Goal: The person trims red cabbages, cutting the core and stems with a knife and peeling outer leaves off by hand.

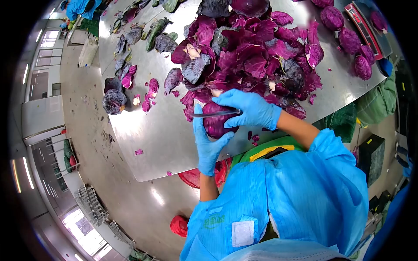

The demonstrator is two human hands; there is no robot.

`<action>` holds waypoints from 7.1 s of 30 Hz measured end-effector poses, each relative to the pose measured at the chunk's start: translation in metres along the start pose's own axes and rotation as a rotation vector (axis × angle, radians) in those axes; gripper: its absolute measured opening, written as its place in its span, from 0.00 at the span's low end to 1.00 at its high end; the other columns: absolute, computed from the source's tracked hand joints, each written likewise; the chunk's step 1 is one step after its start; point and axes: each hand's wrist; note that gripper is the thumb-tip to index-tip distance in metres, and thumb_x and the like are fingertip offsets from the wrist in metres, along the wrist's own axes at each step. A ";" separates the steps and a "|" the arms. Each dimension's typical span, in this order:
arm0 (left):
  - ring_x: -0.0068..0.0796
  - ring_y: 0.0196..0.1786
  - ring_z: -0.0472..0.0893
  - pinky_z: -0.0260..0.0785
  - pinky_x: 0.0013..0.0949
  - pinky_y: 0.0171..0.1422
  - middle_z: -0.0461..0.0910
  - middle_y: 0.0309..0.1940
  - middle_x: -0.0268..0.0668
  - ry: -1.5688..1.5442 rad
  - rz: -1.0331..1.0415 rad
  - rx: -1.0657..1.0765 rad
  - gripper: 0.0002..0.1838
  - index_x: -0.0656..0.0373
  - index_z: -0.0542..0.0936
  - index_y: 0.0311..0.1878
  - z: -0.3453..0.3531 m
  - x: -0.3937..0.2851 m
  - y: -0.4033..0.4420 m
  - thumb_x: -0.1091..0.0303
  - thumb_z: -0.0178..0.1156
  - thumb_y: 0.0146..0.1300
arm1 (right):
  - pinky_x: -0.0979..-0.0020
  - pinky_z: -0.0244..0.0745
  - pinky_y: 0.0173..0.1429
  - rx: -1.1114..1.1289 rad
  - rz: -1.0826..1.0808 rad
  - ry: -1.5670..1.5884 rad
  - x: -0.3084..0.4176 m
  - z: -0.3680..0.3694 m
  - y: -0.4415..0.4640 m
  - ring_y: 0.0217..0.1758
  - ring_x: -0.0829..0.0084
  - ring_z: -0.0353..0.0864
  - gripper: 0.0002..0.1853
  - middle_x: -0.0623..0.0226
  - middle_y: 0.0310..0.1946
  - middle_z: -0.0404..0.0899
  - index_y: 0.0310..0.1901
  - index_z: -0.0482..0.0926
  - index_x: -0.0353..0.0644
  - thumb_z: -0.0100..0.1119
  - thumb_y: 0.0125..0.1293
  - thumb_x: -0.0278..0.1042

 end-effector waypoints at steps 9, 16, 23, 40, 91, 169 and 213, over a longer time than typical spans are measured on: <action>0.39 0.72 0.63 0.56 0.40 0.77 0.60 0.70 0.45 -0.016 -0.101 -0.237 0.64 0.65 0.53 0.76 0.045 0.002 0.006 0.62 0.84 0.38 | 0.62 0.76 0.55 0.123 0.224 -0.231 0.009 -0.030 0.004 0.49 0.59 0.81 0.39 0.58 0.45 0.76 0.58 0.77 0.39 0.73 0.51 0.60; 0.51 0.70 0.63 0.55 0.47 0.75 0.62 0.67 0.52 0.149 -0.035 -0.098 0.63 0.65 0.56 0.75 0.036 0.003 0.012 0.48 0.81 0.39 | 0.66 0.75 0.57 0.190 0.151 -0.044 0.010 -0.042 0.007 0.53 0.63 0.79 0.31 0.60 0.50 0.76 0.59 0.77 0.38 0.73 0.55 0.43; 0.57 0.71 0.59 0.52 0.50 0.76 0.60 0.69 0.56 0.149 -0.076 -0.281 0.67 0.63 0.52 0.77 0.057 -0.014 0.025 0.50 0.79 0.34 | 0.68 0.72 0.64 0.136 0.124 0.166 0.011 -0.046 0.012 0.59 0.69 0.78 0.22 0.65 0.54 0.77 0.54 0.79 0.38 0.65 0.55 0.18; 0.43 0.72 0.61 0.52 0.44 0.77 0.59 0.70 0.45 -0.281 -0.139 -0.444 0.56 0.61 0.60 0.73 0.076 -0.005 0.006 0.61 0.82 0.42 | 0.67 0.81 0.36 0.103 -0.337 -0.600 -0.001 -0.046 0.016 0.35 0.61 0.83 0.12 0.63 0.43 0.81 0.43 0.82 0.42 0.66 0.54 0.25; 0.52 0.78 0.55 0.50 0.49 0.79 0.55 0.75 0.53 0.154 0.029 -0.263 0.61 0.61 0.57 0.76 0.033 -0.012 -0.013 0.63 0.81 0.37 | 0.68 0.75 0.50 -0.080 0.209 0.019 -0.007 0.002 -0.025 0.46 0.70 0.79 0.39 0.58 0.48 0.79 0.65 0.74 0.42 0.73 0.56 0.55; 0.55 0.67 0.62 0.57 0.51 0.72 0.62 0.63 0.54 0.273 0.015 -0.262 0.62 0.65 0.55 0.72 0.078 -0.018 0.009 0.56 0.82 0.36 | 0.59 0.75 0.24 -0.043 0.068 -0.744 0.006 -0.016 -0.049 0.28 0.60 0.84 0.06 0.58 0.26 0.77 0.33 0.76 0.41 0.58 0.57 0.34; 0.38 0.67 0.70 0.62 0.41 0.74 0.67 0.65 0.41 -0.248 -0.060 0.171 0.47 0.55 0.70 0.70 0.007 0.018 0.024 0.60 0.80 0.43 | 0.58 0.80 0.44 0.268 -0.054 -0.266 -0.008 -0.035 0.005 0.43 0.56 0.83 0.28 0.60 0.46 0.78 0.64 0.73 0.53 0.65 0.60 0.43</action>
Point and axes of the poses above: each hand's wrist, its own y-axis towards the middle knuckle, its own z-axis out of the palm, x = y × z
